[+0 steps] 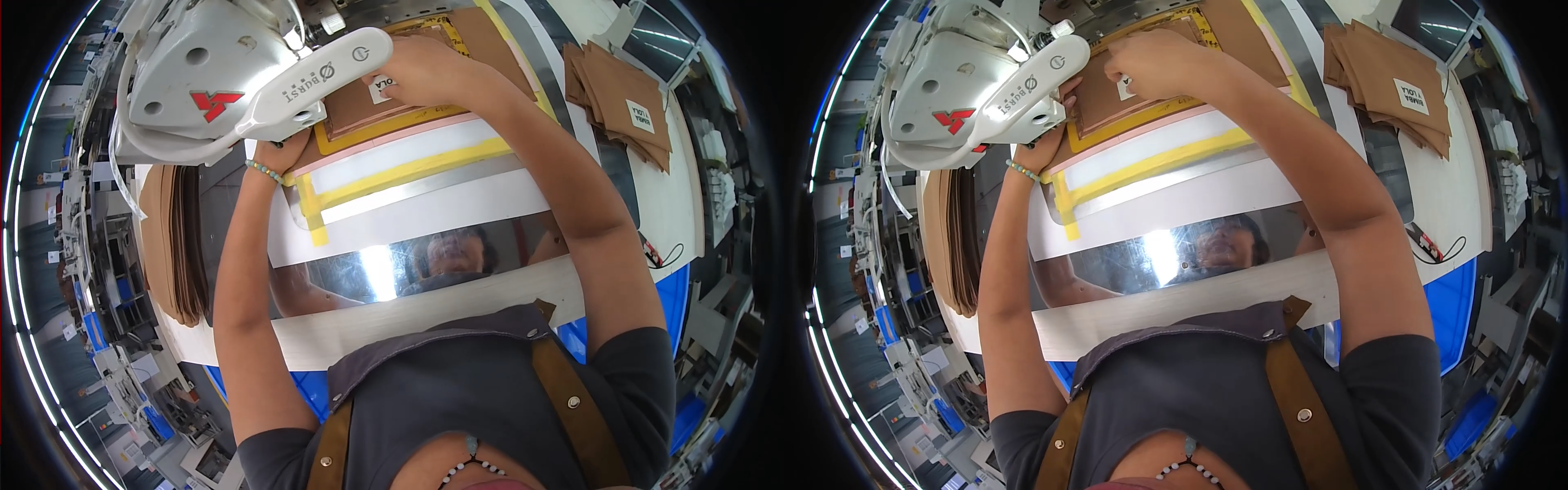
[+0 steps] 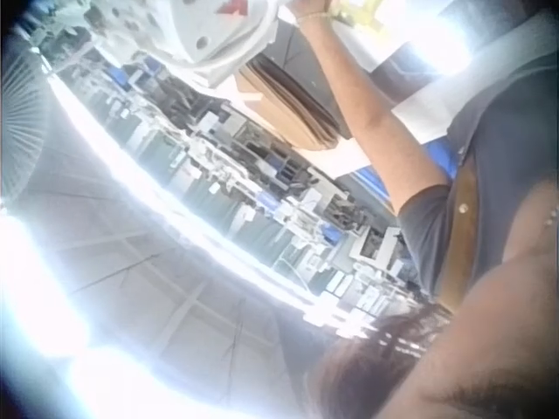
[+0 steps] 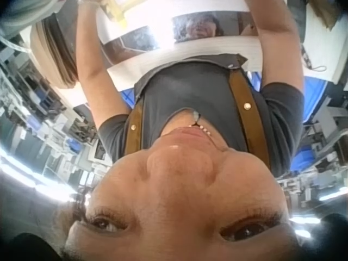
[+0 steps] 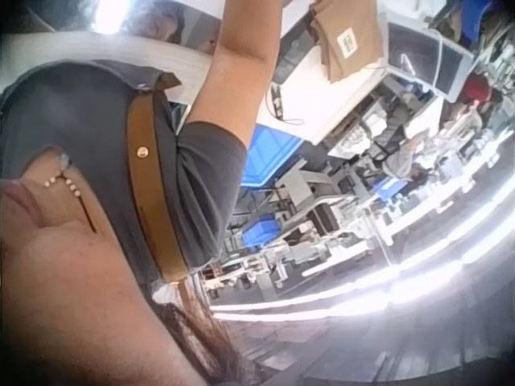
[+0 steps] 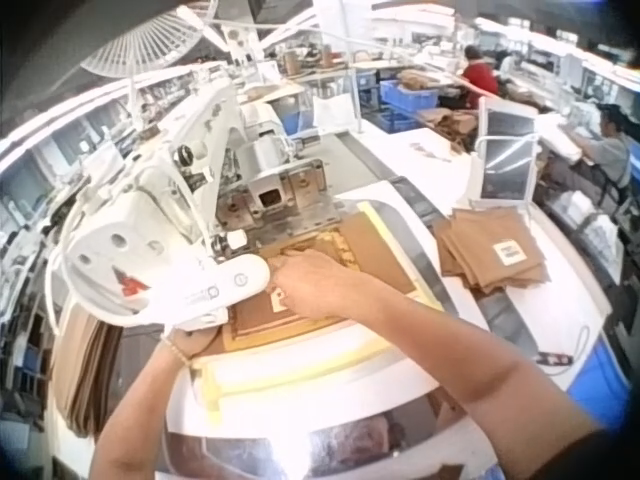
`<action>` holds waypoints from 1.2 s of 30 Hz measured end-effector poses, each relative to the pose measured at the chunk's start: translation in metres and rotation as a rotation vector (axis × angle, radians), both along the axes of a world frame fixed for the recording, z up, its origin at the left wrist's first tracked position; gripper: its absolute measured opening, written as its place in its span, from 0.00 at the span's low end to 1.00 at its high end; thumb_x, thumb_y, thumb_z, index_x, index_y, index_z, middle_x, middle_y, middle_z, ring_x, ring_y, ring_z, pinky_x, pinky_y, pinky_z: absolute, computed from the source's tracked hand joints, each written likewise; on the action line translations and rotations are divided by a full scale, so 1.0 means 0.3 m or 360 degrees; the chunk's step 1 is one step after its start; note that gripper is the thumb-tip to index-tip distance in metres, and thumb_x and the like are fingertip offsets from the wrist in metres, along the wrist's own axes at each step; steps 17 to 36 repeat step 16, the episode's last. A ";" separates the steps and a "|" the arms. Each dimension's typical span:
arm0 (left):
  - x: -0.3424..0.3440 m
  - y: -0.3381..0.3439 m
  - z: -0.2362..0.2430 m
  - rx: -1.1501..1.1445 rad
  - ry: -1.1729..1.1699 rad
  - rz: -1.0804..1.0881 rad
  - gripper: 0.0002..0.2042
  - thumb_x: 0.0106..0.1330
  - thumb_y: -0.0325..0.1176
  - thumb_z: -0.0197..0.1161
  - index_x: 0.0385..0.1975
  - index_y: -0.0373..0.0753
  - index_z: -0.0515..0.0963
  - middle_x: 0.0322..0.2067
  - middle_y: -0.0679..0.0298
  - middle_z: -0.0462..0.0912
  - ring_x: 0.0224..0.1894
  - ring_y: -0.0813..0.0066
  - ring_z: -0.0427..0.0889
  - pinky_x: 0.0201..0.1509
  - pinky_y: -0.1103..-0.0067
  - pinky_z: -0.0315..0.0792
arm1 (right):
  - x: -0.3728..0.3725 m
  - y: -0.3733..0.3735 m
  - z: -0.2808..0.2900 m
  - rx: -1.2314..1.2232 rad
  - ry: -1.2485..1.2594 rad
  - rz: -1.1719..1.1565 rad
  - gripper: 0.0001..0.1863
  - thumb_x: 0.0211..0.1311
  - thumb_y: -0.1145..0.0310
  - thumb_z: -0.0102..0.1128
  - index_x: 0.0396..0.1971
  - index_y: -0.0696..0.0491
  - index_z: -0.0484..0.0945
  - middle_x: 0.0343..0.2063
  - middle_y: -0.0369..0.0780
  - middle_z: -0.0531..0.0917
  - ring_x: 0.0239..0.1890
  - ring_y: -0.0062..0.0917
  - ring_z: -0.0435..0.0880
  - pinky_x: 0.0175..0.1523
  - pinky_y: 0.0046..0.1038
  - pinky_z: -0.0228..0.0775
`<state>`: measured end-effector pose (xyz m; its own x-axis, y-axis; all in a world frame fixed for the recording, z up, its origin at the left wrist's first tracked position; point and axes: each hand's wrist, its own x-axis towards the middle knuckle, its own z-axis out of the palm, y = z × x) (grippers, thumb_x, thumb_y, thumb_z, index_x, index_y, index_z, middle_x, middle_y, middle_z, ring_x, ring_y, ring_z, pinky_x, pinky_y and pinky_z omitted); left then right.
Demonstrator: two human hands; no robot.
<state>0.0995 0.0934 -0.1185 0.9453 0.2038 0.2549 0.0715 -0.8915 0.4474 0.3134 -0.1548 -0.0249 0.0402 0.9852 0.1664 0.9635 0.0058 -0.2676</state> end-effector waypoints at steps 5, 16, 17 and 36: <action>-0.008 0.041 -0.028 -0.0127 -0.0047 -0.0018 0.18 0.78 0.29 0.61 0.66 0.41 0.80 0.62 0.62 0.86 0.60 0.69 0.84 0.66 0.75 0.75 | -0.019 0.014 -0.019 -0.0044 0.0213 0.0023 0.16 0.68 0.73 0.64 0.53 0.47 0.88 0.53 0.42 0.88 0.56 0.39 0.86 0.62 0.40 0.78; -0.033 0.098 -0.011 -0.0404 -0.0063 -0.0181 0.28 0.61 0.33 0.74 0.64 0.43 0.79 0.61 0.56 0.83 0.64 0.55 0.80 0.71 0.66 0.72 | -0.047 0.050 -0.138 0.0195 0.0305 0.0467 0.25 0.66 0.80 0.59 0.56 0.36 0.89 0.61 0.31 0.80 0.70 0.29 0.72 0.77 0.41 0.59; -0.033 0.098 -0.011 -0.0404 -0.0063 -0.0181 0.28 0.61 0.33 0.74 0.64 0.43 0.79 0.61 0.56 0.83 0.64 0.55 0.80 0.71 0.66 0.72 | -0.047 0.050 -0.138 0.0195 0.0305 0.0467 0.25 0.66 0.80 0.59 0.56 0.36 0.89 0.61 0.31 0.80 0.70 0.29 0.72 0.77 0.41 0.59; -0.033 0.098 -0.011 -0.0404 -0.0063 -0.0181 0.28 0.61 0.33 0.74 0.64 0.43 0.79 0.61 0.56 0.83 0.64 0.55 0.80 0.71 0.66 0.72 | -0.047 0.050 -0.138 0.0195 0.0305 0.0467 0.25 0.66 0.80 0.59 0.56 0.36 0.89 0.61 0.31 0.80 0.70 0.29 0.72 0.77 0.41 0.59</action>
